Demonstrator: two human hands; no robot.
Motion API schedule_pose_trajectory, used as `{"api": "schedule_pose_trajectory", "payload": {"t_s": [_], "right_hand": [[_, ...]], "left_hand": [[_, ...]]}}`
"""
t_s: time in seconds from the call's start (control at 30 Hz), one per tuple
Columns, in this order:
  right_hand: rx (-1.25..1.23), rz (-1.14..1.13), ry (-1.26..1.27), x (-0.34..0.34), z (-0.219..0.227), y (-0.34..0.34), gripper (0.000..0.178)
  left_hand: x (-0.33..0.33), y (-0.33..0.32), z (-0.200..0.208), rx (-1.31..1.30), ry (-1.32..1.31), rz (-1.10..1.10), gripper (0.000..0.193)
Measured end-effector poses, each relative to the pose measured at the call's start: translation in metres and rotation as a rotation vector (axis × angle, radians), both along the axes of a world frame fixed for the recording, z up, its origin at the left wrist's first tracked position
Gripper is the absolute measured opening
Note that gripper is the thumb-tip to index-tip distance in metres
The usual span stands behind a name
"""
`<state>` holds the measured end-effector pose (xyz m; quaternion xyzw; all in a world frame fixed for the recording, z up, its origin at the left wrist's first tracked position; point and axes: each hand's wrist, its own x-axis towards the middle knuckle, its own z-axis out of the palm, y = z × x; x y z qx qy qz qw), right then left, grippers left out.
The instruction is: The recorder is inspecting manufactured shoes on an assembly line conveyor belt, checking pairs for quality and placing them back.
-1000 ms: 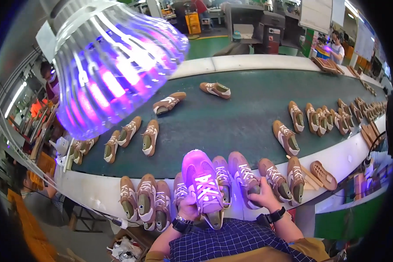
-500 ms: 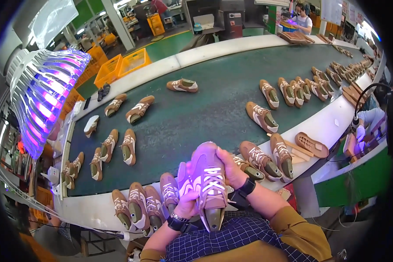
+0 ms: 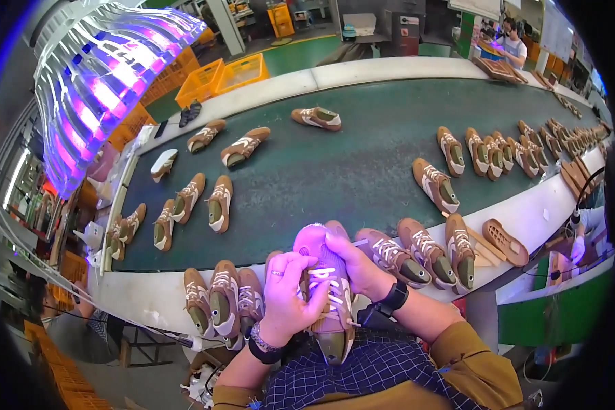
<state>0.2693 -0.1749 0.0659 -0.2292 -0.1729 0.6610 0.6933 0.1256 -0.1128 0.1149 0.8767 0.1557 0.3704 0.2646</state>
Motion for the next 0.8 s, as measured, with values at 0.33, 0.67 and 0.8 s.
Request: {"api": "schedule_pose_trajectory", "payload": {"t_s": [0.33, 0.67, 0.8], "right_hand": [[-0.028, 0.091, 0.040, -0.008, -0.009, 0.009, 0.038], [-0.128, 0.164, 0.065, -0.018, -0.018, 0.012, 0.037], [-0.113, 0.226, 0.107, -0.019, -0.022, 0.012, 0.038]], "left_hand": [[0.000, 0.001, -0.001, -0.019, -0.004, 0.127, 0.032], [-0.008, 0.000, -0.012, -0.171, 0.037, 0.188, 0.027], [-0.012, 0.001, -0.022, -0.154, 0.061, 0.235, 0.026]]}}
